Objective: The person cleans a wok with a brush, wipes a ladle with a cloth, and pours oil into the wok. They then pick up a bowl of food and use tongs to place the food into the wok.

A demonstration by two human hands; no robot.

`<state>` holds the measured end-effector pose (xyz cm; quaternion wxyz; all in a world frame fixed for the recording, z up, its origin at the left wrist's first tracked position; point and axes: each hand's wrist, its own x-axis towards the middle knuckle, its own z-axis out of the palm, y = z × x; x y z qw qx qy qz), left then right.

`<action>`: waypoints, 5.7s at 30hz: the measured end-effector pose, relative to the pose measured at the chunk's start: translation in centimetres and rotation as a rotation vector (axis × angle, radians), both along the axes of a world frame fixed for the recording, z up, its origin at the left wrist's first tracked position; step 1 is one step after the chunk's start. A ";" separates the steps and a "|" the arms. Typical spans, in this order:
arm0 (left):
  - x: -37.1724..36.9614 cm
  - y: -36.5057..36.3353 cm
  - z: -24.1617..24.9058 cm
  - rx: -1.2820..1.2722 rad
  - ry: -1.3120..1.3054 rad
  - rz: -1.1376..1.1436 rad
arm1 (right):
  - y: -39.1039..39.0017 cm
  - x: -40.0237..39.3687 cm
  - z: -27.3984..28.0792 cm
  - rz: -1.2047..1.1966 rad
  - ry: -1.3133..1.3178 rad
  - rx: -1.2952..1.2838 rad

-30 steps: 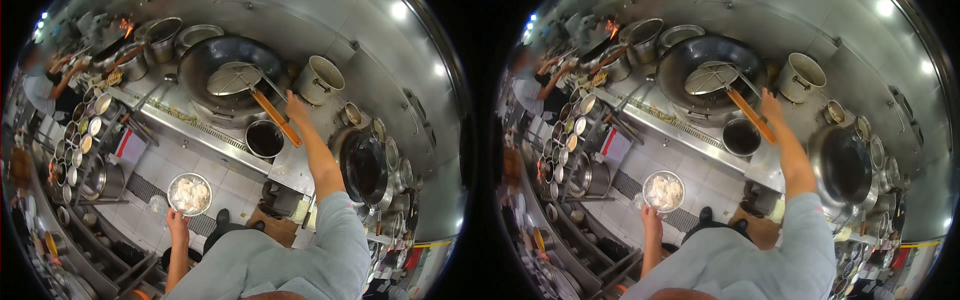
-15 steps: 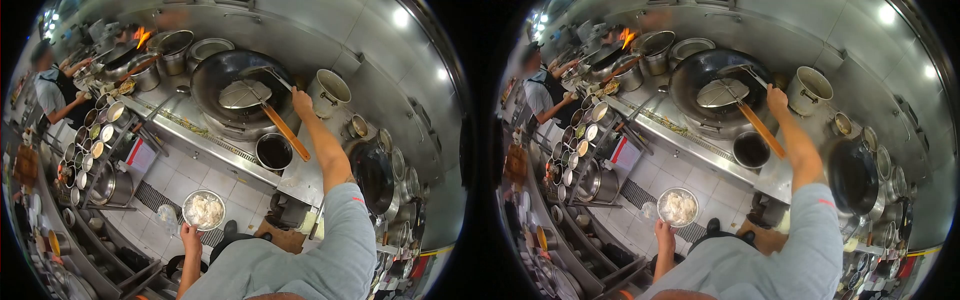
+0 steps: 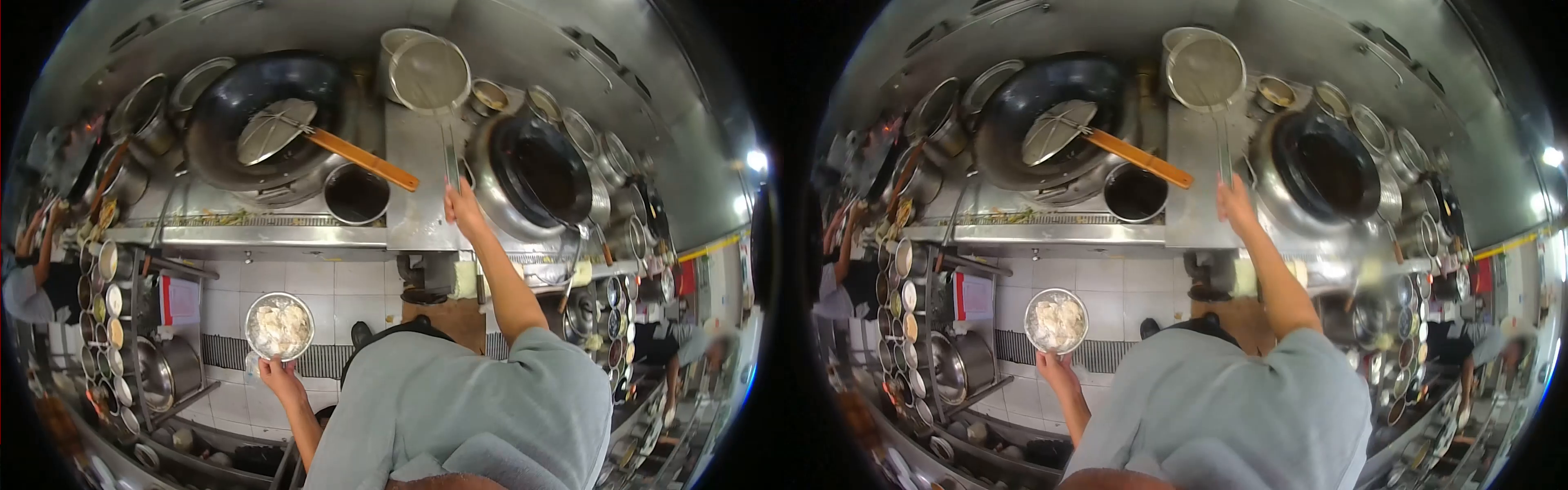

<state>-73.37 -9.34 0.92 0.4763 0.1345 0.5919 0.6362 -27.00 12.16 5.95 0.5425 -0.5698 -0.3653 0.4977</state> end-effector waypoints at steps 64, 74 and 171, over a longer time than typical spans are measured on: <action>-5.4 -0.9 3.1 0.047 0.004 0.037 | 0.1 -22.6 -0.2 0.155 -1.028 0.739; -20.6 0.0 2.1 0.085 0.038 0.243 | 12.7 -35.2 -2.1 0.390 -1.356 0.836; -23.1 4.5 3.1 0.169 0.052 0.457 | 43.8 -35.2 30.5 -0.073 -1.272 1.064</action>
